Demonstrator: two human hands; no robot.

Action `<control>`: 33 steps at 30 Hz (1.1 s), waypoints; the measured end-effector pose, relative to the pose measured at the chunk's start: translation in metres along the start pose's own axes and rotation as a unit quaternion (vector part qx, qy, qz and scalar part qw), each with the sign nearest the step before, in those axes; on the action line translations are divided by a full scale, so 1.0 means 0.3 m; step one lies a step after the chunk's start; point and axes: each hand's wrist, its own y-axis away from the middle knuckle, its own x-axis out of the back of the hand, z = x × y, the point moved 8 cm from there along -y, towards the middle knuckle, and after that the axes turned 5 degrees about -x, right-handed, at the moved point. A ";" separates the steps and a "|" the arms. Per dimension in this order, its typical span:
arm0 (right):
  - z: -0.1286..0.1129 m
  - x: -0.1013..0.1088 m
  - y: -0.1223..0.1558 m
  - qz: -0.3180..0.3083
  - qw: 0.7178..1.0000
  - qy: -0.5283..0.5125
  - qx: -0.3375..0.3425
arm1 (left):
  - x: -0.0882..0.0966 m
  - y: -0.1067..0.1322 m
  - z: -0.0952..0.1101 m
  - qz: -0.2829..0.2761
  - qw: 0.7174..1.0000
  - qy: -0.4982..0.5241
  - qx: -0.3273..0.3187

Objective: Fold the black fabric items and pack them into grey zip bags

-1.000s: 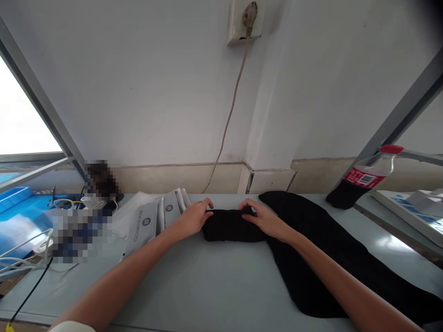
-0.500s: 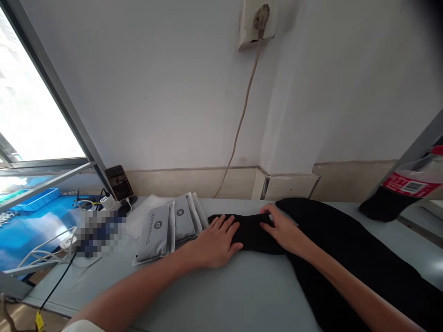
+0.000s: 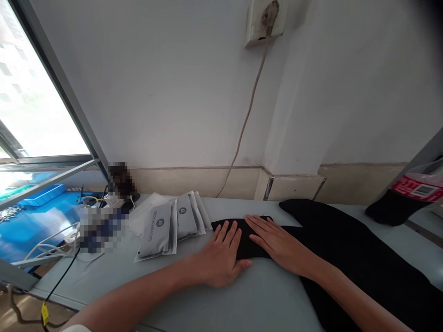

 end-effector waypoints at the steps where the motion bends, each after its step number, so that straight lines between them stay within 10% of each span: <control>1: -0.009 0.022 0.005 0.008 1.000 0.011 -0.002 | 0.030 0.030 0.029 -0.009 1.000 0.012 -0.016; 4: -0.047 0.098 0.022 0.042 0.998 0.041 -0.020 | 0.186 0.139 0.088 0.034 0.998 0.036 -0.047; 9: -0.108 0.110 0.036 0.025 0.999 0.032 -0.001 | 0.394 0.390 -0.165 0.198 0.934 -0.145 0.260; 12: -0.130 0.089 0.035 -0.004 1.000 0.031 0.002 | 0.335 0.517 -0.359 0.143 0.880 -0.196 0.409; 15: -0.139 0.089 0.024 -0.038 0.998 0.037 -0.031 | 0.257 0.555 -0.466 0.128 0.893 -0.116 0.415; 28: -0.257 0.039 -0.220 -0.115 0.975 -0.183 -0.051 | 0.267 0.344 -0.471 0.148 0.945 -0.002 0.290; 33: -0.236 0.067 -0.192 -0.144 0.974 -0.161 -0.066 | 0.318 0.413 -0.620 0.154 0.912 -0.093 0.369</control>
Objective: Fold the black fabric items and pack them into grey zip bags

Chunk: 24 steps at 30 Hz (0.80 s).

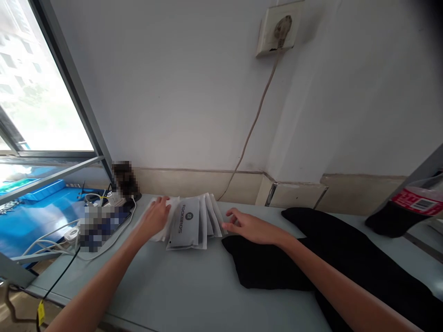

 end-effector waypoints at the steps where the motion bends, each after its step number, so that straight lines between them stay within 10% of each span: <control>1: 0.017 0.010 0.022 -0.005 1.000 0.020 -0.013 | -0.003 -0.005 -0.050 0.000 0.999 -0.018 0.031; 5: 0.086 0.016 0.106 -0.047 0.991 0.117 -0.053 | -0.041 -0.006 -0.184 -0.026 0.993 -0.058 0.104; 14: 0.131 0.001 0.143 -0.058 0.992 0.098 -0.048 | -0.017 -0.016 -0.243 0.029 0.984 -0.077 0.158; 20: 0.143 0.063 0.157 0.053 0.996 -0.075 0.007 | 0.170 0.007 -0.189 0.187 0.978 -0.043 0.081; 24: 0.159 0.047 0.143 0.045 0.980 -0.195 0.004 | 0.366 0.099 -0.033 0.402 0.908 0.110 -0.038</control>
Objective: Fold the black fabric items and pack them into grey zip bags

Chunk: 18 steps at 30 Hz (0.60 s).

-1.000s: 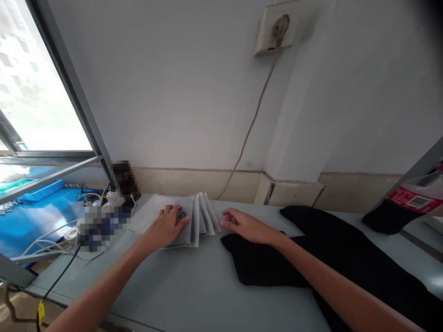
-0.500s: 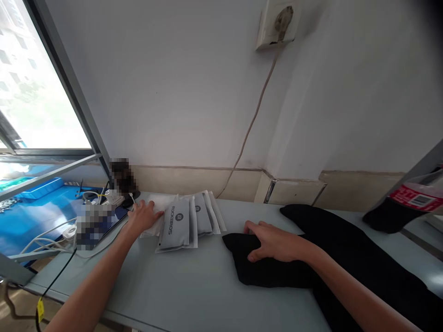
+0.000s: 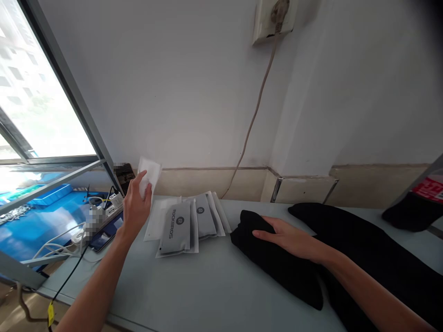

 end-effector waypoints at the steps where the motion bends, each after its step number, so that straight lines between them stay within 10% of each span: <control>1: 0.009 -0.010 -0.004 -0.015 0.999 -0.039 -0.014 | 0.015 -0.006 0.040 0.021 0.998 0.057 0.016; 3: 0.027 -0.024 -0.010 -0.031 0.990 -0.130 -0.045 | -0.013 -0.002 0.114 0.004 0.974 0.215 0.075; 8: 0.025 -0.030 0.002 0.008 0.945 -0.325 -0.037 | -0.286 0.125 0.303 -0.235 0.828 0.462 0.216; 18: 0.026 -0.113 -0.006 0.001 0.926 -0.371 -0.067 | -0.443 0.267 0.378 -0.312 0.743 0.540 0.244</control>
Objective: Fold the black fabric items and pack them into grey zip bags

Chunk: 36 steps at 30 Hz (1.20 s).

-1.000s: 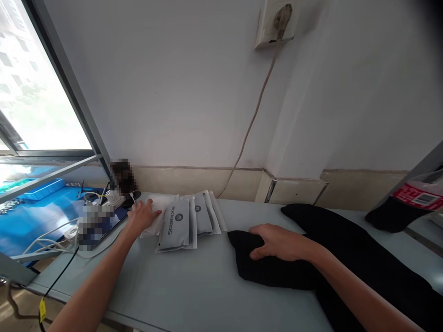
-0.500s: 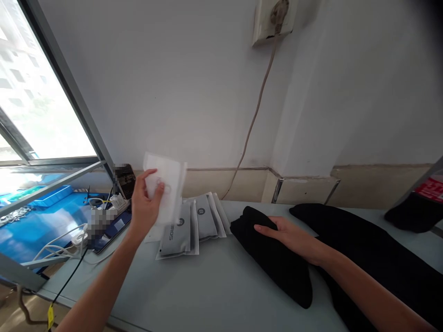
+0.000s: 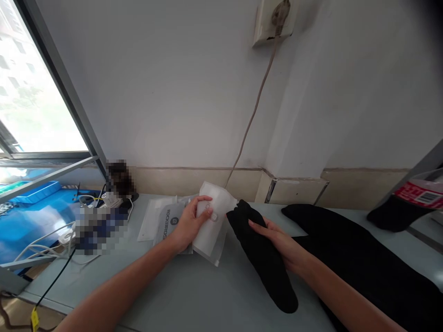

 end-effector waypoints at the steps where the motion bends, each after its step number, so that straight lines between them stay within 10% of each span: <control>1: 0.003 -0.002 -0.002 -0.001 1.000 0.001 0.000 | -0.007 0.007 -0.004 -0.008 0.999 0.033 0.014; 10: 0.032 -0.036 0.010 -0.032 0.999 0.028 -0.006 | 0.001 0.017 -0.011 -0.018 0.988 0.134 0.068; 14: 0.018 -0.037 0.017 -0.032 0.999 0.043 0.010 | 0.046 0.025 -0.015 0.060 0.997 -0.044 -0.004; 18: 0.014 -0.049 0.020 -0.058 0.996 0.062 0.013 | 0.060 0.081 0.074 0.176 0.930 -0.292 -0.138; 25: 0.019 -0.090 0.034 -0.116 0.988 0.095 0.020 | -0.094 0.093 0.036 -0.064 0.989 -0.121 -0.062; 36: 0.003 -0.097 0.036 -0.102 0.983 0.147 0.045 | -0.114 0.095 -0.019 -0.108 0.993 -0.042 -0.003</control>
